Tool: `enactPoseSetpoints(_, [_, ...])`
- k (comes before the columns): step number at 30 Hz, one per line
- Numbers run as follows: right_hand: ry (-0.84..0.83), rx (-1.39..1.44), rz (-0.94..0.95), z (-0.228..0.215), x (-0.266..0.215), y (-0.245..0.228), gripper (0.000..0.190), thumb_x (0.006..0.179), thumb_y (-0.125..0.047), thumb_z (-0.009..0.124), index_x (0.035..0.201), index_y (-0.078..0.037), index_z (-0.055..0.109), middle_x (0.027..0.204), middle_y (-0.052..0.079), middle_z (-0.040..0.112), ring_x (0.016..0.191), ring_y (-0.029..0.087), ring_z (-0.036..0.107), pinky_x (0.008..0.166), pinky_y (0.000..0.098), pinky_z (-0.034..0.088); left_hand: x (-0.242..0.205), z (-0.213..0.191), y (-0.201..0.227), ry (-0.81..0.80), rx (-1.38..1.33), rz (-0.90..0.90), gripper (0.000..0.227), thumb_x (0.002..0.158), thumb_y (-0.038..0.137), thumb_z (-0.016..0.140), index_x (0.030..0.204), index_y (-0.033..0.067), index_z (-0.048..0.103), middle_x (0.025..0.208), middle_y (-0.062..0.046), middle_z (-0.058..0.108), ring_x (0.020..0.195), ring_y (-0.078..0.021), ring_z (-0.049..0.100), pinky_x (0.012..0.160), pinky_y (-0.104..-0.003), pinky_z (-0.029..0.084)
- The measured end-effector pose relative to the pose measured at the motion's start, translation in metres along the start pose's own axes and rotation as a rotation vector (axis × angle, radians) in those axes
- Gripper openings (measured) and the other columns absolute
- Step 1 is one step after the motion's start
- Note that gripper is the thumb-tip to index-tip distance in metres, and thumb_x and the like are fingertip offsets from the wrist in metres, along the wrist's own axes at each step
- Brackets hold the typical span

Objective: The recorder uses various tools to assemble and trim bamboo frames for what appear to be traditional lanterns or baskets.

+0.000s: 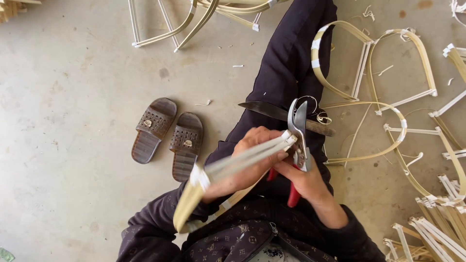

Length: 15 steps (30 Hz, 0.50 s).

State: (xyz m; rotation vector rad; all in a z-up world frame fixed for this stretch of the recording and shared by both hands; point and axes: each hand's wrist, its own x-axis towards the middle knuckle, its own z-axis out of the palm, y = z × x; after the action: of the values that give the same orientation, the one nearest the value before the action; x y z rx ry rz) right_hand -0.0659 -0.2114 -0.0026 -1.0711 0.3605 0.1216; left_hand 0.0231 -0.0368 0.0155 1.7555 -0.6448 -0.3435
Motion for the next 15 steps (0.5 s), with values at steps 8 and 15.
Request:
enactPoseSetpoints(8, [0.06, -1.232, -0.534, -0.028, -0.018, -0.095, 0.06, 0.09, -0.009, 0.074, 0.145, -0.004, 0.05, 0.115, 0.013, 0.067, 0.103, 0.023, 0.069, 0.086, 0.0318, 0.06, -0.007, -0.02, 0.004, -0.219, -0.636, -0.29, 0.028, 0.11, 0.017, 0.053, 0.131, 0.0036, 0.066, 0.106, 0.0, 0.06, 0.079, -0.0042, 0.058, 0.065, -0.02, 0.048])
enactPoseSetpoints(15, [0.14, -1.319, -0.694, -0.042, -0.025, -0.05, 0.034, 0.095, 0.001, 0.068, 0.123, -0.008, 0.051, 0.109, 0.02, 0.064, 0.088, 0.023, 0.067, 0.077, 0.0363, 0.058, -0.01, -0.017, 0.016, -0.216, -0.45, -0.128, 0.028, 0.11, 0.009, 0.052, 0.133, -0.0029, 0.064, 0.095, -0.002, 0.07, 0.086, -0.0069, 0.06, 0.076, -0.024, 0.054])
